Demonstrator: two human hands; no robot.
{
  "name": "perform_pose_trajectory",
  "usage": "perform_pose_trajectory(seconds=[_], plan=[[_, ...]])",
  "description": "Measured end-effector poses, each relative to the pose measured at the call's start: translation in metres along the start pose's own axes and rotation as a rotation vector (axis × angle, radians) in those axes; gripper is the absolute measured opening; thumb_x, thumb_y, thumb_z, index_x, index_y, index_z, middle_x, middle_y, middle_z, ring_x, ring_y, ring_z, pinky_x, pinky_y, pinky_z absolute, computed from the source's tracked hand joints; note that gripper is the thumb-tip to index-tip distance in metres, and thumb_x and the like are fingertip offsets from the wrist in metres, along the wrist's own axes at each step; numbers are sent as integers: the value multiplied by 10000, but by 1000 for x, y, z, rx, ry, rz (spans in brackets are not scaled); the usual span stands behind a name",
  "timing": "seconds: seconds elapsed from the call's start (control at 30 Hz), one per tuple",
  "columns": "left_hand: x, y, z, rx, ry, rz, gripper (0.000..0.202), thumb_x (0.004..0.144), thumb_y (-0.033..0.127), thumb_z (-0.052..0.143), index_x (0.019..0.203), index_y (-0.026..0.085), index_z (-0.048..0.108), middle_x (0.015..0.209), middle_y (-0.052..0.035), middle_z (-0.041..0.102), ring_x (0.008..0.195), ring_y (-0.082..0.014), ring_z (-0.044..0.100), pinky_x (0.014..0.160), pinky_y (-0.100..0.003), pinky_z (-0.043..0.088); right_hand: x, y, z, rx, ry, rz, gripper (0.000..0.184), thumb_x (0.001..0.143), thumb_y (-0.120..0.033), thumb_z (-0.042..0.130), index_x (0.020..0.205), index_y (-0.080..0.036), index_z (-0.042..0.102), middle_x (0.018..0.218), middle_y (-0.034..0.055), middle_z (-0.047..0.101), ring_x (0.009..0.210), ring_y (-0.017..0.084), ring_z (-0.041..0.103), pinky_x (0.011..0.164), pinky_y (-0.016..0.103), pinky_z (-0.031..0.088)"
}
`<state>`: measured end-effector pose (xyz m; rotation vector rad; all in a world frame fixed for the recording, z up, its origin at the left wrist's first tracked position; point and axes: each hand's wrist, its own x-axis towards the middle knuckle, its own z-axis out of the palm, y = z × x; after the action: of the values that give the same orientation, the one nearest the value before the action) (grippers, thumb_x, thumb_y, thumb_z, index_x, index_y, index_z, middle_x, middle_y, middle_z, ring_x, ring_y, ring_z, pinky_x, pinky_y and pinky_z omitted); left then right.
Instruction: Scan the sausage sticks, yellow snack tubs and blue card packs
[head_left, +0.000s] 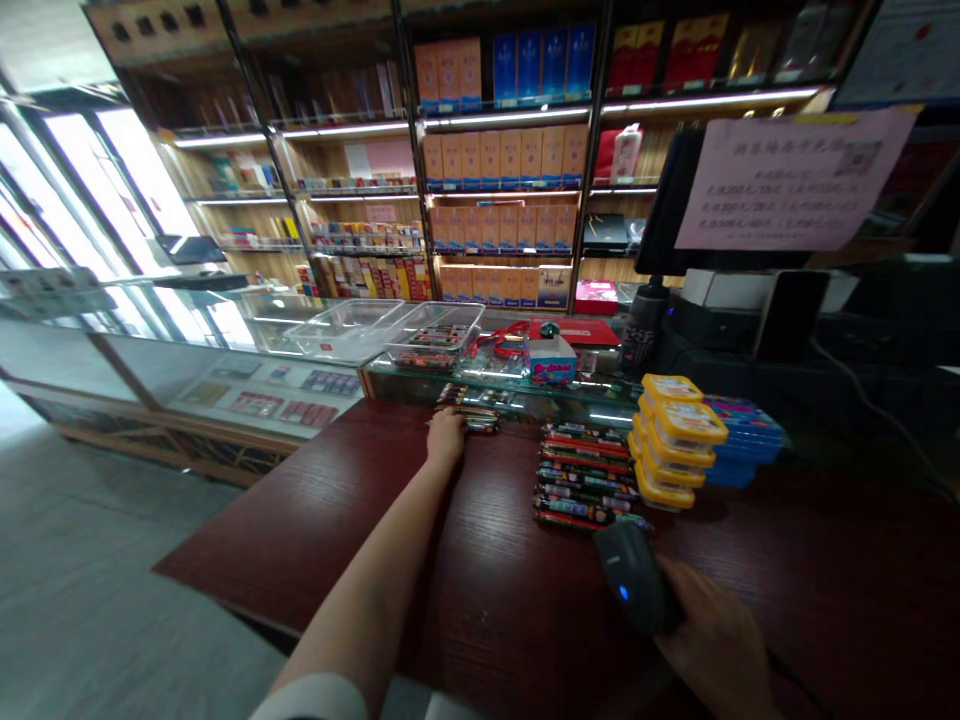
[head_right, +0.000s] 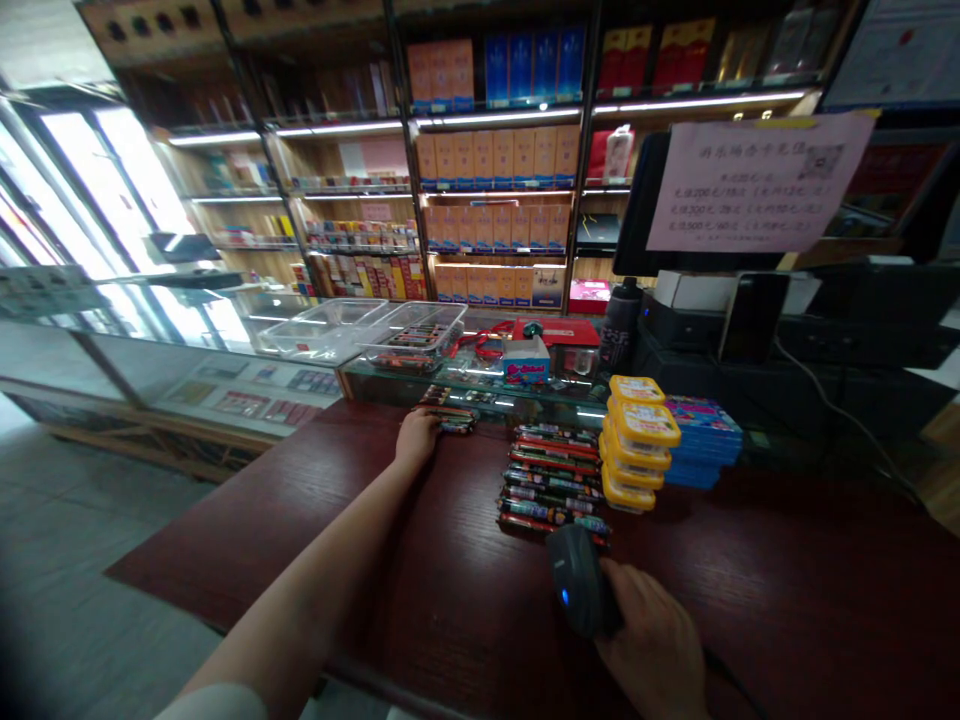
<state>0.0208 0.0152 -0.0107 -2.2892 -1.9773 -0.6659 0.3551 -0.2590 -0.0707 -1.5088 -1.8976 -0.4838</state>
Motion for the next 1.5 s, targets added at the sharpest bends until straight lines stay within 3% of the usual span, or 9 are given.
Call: perform_pose_trajectory(seconds=[0.27, 0.37, 0.53, 0.63, 0.73, 0.93, 1.07, 1.3, 1.5], plan=[[-8, 21, -5, 3, 44, 31, 300, 792, 168, 579, 1074, 194, 678, 1149, -107, 556, 1097, -243, 507, 963, -347, 418, 7, -5, -7, 34, -37, 52, 314, 744, -164, 533, 1054, -212, 521, 953, 85, 678, 814, 232, 636, 696, 335, 474], [-32, 47, -13, -117, 110, 82, 295, 802, 182, 580, 1083, 203, 669, 1105, -87, 577, 1077, -231, 522, 966, -349, 421, 10, -7, -9, 37, -58, 76, 291, 745, -161, 545, 1032, -206, 531, 929, 80, 677, 810, 231, 629, 698, 333, 463], [-94, 100, -24, -374, 83, 267, 209, 820, 188, 580, 1002, 190, 682, 974, -53, 638, 966, -188, 563, 894, -320, 452, 11, -11, -15, 54, -55, 84, 290, 723, -138, 528, 1005, -201, 546, 904, 73, 677, 808, 224, 624, 699, 320, 444], [-123, 122, -23, -361, 26, 362, 261, 827, 180, 581, 1075, 206, 658, 1033, -52, 644, 989, -194, 542, 894, -330, 444, 11, -14, -18, 58, -46, 82, 269, 733, -158, 532, 999, -190, 553, 879, 70, 673, 791, 221, 619, 694, 319, 431], [-135, 135, -18, -254, -25, 449, 289, 864, 188, 539, 1135, 223, 635, 1099, -58, 635, 1017, -205, 519, 901, -341, 436, 11, -16, -20, 54, -56, 84, 251, 745, -182, 534, 994, -176, 561, 867, 70, 672, 781, 218, 616, 687, 316, 418], [-139, 140, -5, -26, -54, 525, 380, 893, 149, 450, 1255, 204, 552, 1068, -85, 607, 997, -225, 494, 857, -361, 445, 11, -14, -22, 30, -53, 35, 249, 739, -165, 541, 986, -178, 569, 820, 43, 668, 736, 194, 610, 670, 293, 406], [-142, 138, -4, -52, -1, 545, 405, 880, 120, 440, 1267, 202, 529, 1043, -88, 570, 968, -217, 474, 846, -346, 447, 12, -14, -23, 29, -68, 55, 260, 736, -184, 564, 995, -168, 570, 846, 52, 675, 756, 201, 614, 671, 298, 406], [-147, 138, -7, -146, 21, 426, 218, 879, 126, 436, 1009, 202, 593, 1003, -66, 550, 953, -213, 461, 860, -349, 438, 14, -21, -25, 34, -71, 113, 221, 757, -187, 537, 972, -172, 588, 859, 64, 683, 782, 206, 612, 700, 303, 403], [-148, 140, -8, -162, 5, 418, 274, 883, 127, 417, 1095, 210, 571, 1013, -70, 548, 978, -215, 475, 878, -343, 441, 15, -23, -26, 15, -109, 128, 227, 750, -189, 538, 967, -167, 598, 864, 69, 686, 790, 209, 617, 713, 305, 410]])
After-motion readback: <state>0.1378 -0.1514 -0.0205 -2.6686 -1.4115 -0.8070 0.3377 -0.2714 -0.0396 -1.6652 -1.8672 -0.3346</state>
